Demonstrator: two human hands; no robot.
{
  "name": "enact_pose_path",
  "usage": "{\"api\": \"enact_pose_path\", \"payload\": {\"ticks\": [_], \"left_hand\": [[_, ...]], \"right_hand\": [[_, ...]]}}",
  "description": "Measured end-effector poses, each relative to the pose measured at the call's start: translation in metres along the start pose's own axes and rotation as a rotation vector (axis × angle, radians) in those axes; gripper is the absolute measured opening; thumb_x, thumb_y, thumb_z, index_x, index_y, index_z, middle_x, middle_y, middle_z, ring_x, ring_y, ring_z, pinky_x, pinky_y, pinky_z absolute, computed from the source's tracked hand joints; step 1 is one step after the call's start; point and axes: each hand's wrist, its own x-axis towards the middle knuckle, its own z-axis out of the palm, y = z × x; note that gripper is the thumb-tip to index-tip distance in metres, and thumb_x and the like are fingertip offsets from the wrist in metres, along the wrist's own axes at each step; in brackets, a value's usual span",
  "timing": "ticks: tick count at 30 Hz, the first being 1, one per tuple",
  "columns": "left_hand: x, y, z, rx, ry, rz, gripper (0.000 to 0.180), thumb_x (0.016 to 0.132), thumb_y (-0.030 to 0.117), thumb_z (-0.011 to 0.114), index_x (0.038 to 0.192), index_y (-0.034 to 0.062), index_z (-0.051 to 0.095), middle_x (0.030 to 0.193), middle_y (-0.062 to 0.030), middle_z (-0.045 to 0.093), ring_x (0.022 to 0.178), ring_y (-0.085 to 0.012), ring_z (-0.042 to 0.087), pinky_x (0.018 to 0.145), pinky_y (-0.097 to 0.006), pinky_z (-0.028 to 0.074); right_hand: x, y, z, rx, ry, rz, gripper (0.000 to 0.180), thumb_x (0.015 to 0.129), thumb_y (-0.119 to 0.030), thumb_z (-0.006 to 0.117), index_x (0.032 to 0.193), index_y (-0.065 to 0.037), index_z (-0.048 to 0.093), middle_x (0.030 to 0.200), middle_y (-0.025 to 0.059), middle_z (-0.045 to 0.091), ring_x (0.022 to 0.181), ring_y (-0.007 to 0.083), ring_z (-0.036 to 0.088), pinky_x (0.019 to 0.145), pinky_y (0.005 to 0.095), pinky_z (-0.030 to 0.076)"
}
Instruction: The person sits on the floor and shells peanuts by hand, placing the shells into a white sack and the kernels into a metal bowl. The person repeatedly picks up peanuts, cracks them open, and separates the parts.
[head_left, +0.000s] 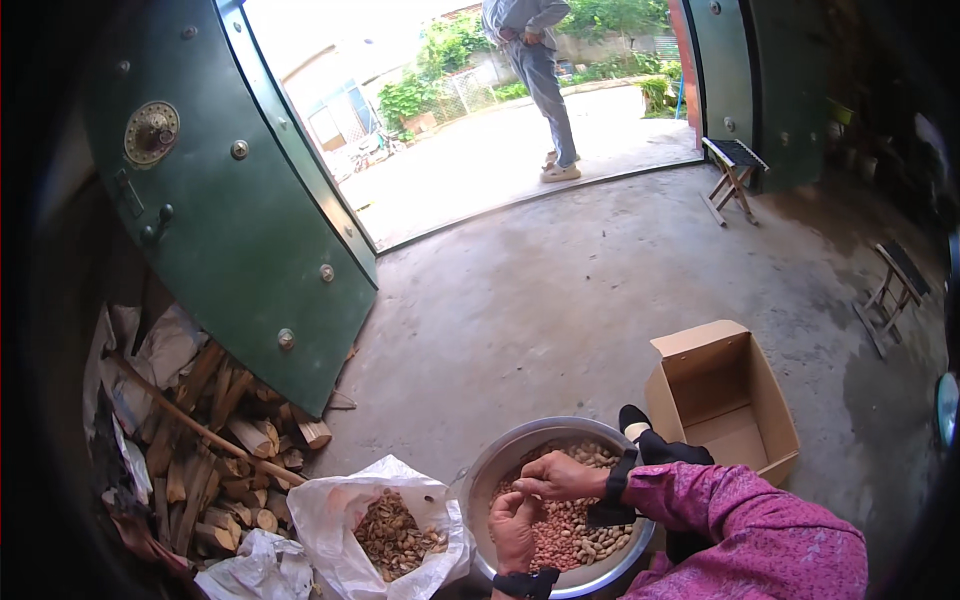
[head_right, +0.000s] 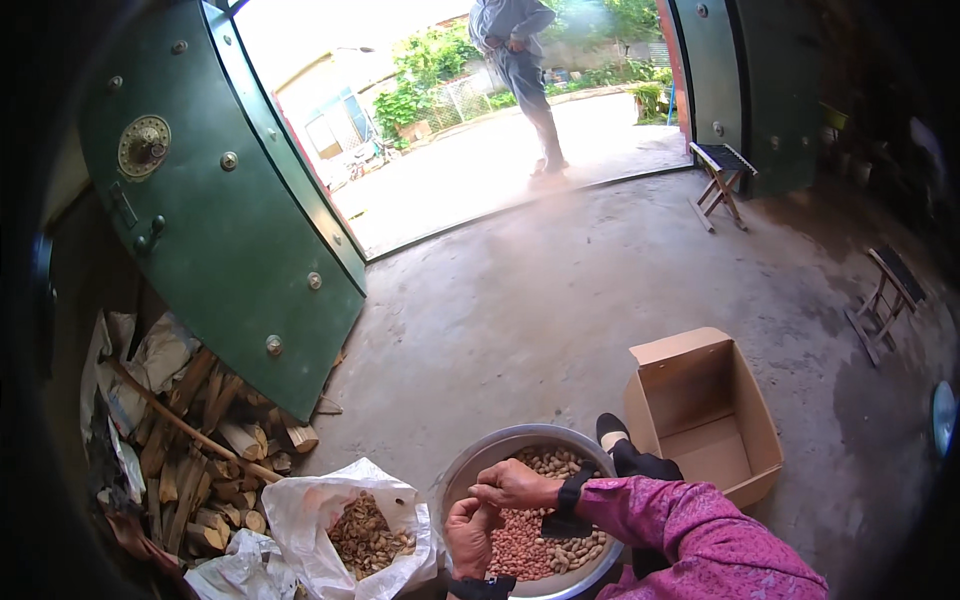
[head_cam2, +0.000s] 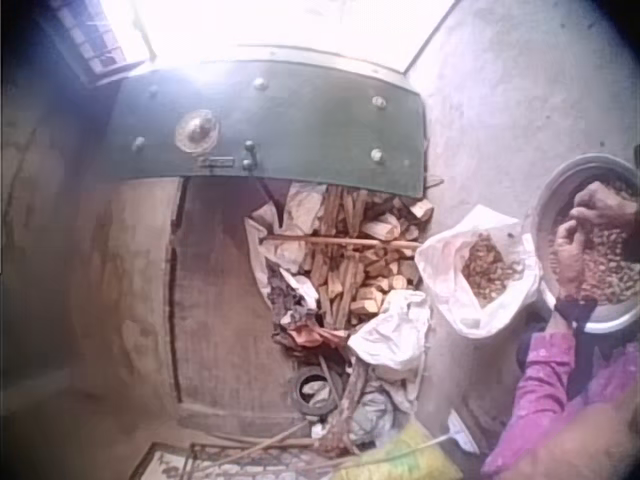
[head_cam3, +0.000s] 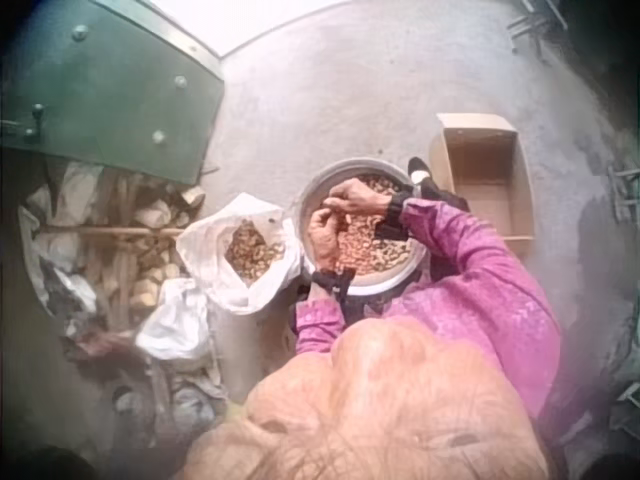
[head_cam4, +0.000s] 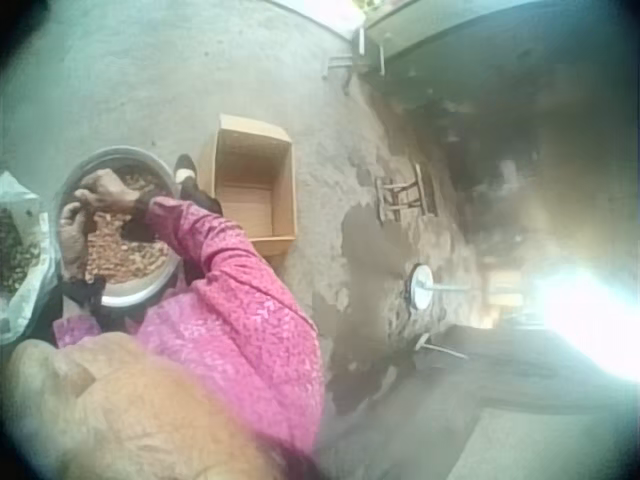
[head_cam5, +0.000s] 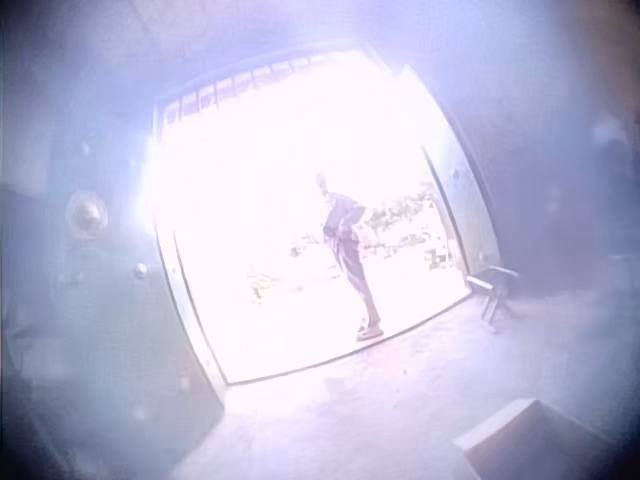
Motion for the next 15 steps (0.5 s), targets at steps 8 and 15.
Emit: {"api": "enact_pose_path", "payload": {"ticks": [8,15], "left_hand": [[-0.01,0.014,-0.015,-0.072,-0.129,-0.057,0.013,0.086,0.008,0.057,0.095,-0.001,0.057,0.078,-0.0078,0.063,0.063,-0.0159,0.061,0.058,-0.026,0.052],[-0.012,0.007,-0.024,-0.086,-0.119,-0.046,0.013,0.087,0.012,0.057,0.094,0.001,0.059,0.079,-0.0068,0.063,0.064,-0.0135,0.061,0.057,-0.024,0.051]], "right_hand": [[0.002,0.008,0.01,0.175,-0.036,0.032,0.027,0.082,-0.026,0.062,0.093,-0.001,0.062,0.082,0.0103,0.064,0.077,0.0152,0.059,0.072,0.0294,0.047],[-0.004,0.007,0.022,0.565,-0.244,0.312,0.042,0.086,-0.037,0.058,0.103,0.001,0.059,0.083,0.0021,0.058,0.078,0.0091,0.053,0.07,0.0255,0.045]]}}
